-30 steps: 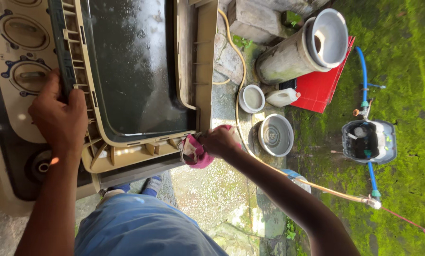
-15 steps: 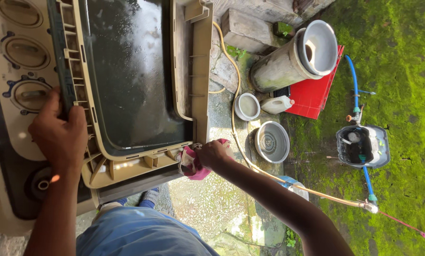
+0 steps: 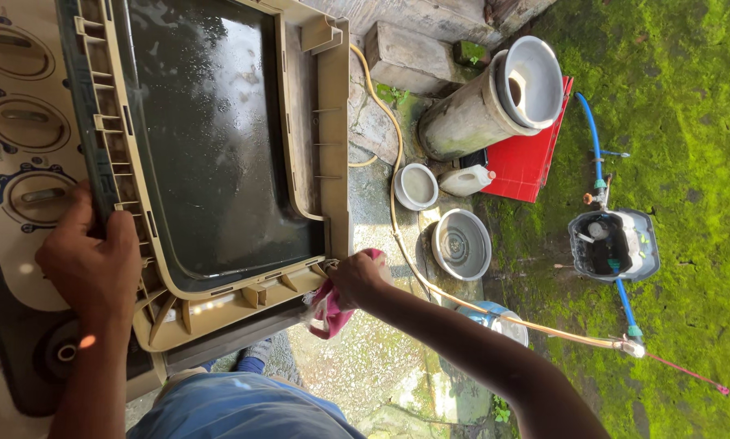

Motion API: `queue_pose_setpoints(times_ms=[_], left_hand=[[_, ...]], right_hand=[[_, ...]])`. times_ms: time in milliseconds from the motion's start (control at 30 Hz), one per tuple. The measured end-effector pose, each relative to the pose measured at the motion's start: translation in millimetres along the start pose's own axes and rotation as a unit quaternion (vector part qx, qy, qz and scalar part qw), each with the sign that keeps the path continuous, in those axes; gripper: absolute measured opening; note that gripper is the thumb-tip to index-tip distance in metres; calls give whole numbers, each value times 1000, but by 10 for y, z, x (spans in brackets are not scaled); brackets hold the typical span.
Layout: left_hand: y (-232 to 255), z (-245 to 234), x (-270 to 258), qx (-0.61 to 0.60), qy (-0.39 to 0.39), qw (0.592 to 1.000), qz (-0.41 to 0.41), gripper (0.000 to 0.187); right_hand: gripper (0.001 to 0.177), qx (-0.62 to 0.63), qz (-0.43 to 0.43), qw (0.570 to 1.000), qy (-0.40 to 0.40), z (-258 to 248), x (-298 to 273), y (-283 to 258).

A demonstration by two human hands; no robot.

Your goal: The person wipes the inside and edges of a washing machine tub using a pink and white cloth, occasionally pouring water from a small metal cup onto the surfaces.

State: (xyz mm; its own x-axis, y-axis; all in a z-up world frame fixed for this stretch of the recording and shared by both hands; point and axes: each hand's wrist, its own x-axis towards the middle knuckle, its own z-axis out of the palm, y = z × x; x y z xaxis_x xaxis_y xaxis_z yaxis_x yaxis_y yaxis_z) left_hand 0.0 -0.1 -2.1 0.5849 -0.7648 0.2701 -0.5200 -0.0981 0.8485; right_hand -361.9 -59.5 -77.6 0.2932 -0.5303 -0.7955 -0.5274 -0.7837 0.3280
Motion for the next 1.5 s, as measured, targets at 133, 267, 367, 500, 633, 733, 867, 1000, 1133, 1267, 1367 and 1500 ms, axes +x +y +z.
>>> queue_pose_setpoints(times_ms=[133, 267, 367, 500, 633, 733, 867, 1000, 1133, 1267, 1367, 1500], left_hand=[[14, -12, 13, 6, -1, 1000, 7, 31], [33, -22, 30, -10, -2, 1000, -5, 29], [67, -26, 24, -16, 9, 1000, 0, 36], [86, -23, 49, -21, 6, 1000, -18, 36], [68, -32, 41, -31, -3, 999, -18, 34], [55, -39, 39, -18, -14, 1000, -12, 31], [58, -29, 20, -35, -7, 999, 4, 34], [51, -42, 29, -44, -14, 999, 8, 31], [66, -53, 32, -36, -22, 999, -6, 30], [75, -49, 30, -56, -11, 998, 7, 30], [84, -49, 26, -66, -7, 998, 15, 32], [93, -51, 40, -61, -12, 998, 6, 30]], right_hand=[[45, -38, -4, 999, 32, 138, 170, -4], [43, 80, -50, 995, -15, 110, 190, 95], [47, 410, -12, 899, -152, -39, 191, 257], [46, 675, -71, 728, -98, 249, 284, 334], [42, 656, -35, 752, -59, 326, 167, 257], [39, 409, 36, 910, -52, 25, 2, 112], [57, 140, 26, 984, 102, 27, -55, -53], [51, 80, 32, 994, 67, 171, 91, -58], [44, 158, 20, 987, -36, -8, 134, 34], [44, 431, 38, 896, -99, -75, 168, 138], [33, 539, -11, 837, -93, 135, 296, 252], [26, 753, -39, 648, -110, 499, 393, 310]])
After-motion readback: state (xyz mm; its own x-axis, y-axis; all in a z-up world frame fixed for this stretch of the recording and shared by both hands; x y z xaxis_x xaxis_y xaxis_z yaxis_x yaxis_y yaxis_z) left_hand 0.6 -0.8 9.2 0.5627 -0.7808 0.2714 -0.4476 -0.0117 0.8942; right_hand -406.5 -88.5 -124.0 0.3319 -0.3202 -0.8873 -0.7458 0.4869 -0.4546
